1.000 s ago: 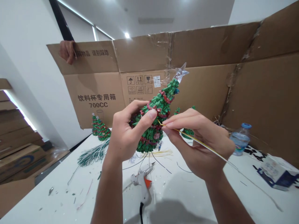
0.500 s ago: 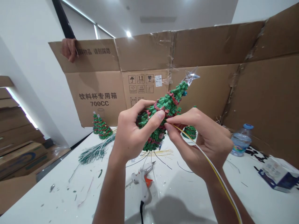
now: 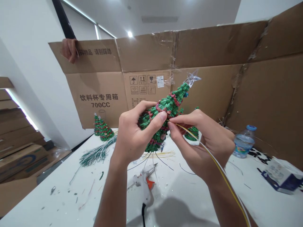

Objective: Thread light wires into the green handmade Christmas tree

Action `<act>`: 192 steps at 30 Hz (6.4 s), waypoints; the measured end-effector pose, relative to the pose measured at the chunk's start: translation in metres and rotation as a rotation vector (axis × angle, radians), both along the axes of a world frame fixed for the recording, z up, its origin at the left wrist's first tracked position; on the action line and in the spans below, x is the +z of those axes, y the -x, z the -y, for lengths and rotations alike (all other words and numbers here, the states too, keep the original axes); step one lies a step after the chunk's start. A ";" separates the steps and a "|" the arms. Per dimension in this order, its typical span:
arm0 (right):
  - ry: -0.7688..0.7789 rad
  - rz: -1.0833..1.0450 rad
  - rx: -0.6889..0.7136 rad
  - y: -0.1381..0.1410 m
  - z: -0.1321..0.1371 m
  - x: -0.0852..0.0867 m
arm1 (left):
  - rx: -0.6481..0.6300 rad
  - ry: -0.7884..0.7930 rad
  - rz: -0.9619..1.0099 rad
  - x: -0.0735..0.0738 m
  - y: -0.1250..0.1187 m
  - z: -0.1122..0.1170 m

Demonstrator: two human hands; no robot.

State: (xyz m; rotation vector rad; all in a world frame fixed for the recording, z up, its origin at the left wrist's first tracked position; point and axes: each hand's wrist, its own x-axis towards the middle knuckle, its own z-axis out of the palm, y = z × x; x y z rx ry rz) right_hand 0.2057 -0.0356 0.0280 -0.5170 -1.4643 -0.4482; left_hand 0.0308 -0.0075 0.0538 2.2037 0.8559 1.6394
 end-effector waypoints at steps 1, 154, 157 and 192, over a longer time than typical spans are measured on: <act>0.005 0.002 0.001 0.000 0.000 0.000 | 0.005 -0.001 0.002 0.000 0.000 0.000; -0.062 0.076 -0.129 0.001 -0.008 -0.005 | 0.130 -0.055 -0.035 -0.002 -0.004 0.000; -0.012 0.014 -0.030 0.003 -0.006 -0.005 | 0.108 -0.055 -0.021 -0.001 -0.004 0.001; -0.074 0.006 -0.170 0.006 -0.003 -0.006 | 0.101 -0.044 -0.021 -0.001 -0.008 0.003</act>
